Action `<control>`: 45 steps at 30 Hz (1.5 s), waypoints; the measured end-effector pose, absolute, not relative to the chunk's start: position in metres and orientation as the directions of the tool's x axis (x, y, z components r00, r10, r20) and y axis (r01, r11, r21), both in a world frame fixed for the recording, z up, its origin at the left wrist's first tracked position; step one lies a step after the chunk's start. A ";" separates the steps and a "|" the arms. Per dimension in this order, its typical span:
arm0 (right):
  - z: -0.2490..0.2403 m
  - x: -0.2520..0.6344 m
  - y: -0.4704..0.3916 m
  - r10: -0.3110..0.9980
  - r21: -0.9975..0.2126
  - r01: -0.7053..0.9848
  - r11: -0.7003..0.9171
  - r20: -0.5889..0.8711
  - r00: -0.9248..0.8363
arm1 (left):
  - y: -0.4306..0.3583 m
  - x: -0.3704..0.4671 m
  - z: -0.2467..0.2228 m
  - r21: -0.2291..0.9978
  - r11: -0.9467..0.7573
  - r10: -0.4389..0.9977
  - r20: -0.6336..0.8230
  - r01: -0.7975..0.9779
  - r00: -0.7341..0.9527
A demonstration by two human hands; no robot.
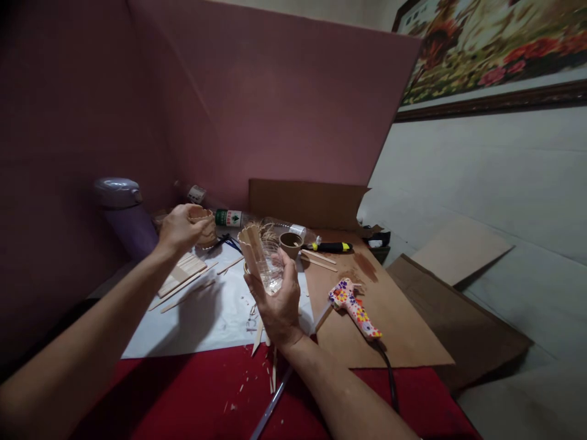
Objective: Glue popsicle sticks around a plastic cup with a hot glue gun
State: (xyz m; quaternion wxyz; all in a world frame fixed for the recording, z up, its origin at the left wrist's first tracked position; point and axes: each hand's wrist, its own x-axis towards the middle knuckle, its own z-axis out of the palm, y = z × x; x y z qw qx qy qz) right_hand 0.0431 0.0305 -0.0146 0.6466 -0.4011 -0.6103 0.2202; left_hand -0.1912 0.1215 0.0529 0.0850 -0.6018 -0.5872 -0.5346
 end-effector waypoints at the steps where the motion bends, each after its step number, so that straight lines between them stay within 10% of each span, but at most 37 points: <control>1: -0.014 0.043 0.030 0.775 -0.789 0.196 0.582 0.611 0.160 | 0.131 -0.203 0.055 0.487 -0.294 0.606 0.760 0.823 -0.233; 11: -0.014 0.043 0.030 0.781 -0.800 0.177 0.573 0.599 0.179 | 0.138 -0.220 0.054 0.257 -0.081 0.878 0.476 0.963 -0.053; 14: -0.014 0.043 0.031 0.779 -0.805 0.117 0.581 0.592 0.205 | 0.118 -0.202 0.055 0.025 -0.001 0.894 0.449 1.000 -0.010; 24: -0.001 0.050 0.041 0.733 -0.827 -0.002 0.561 0.496 0.465 | 0.043 -0.126 0.043 -0.303 -0.529 0.265 0.829 0.793 0.493; 37: -0.010 0.051 0.047 0.731 -0.820 0.029 0.571 0.524 0.437 | 0.023 -0.124 0.024 -0.001 -0.714 0.196 0.960 0.700 0.201; 45: -0.008 0.057 0.053 0.717 -0.825 0.007 0.566 0.496 0.489 | 0.003 -0.110 0.020 -0.024 -0.800 0.149 0.960 0.600 0.236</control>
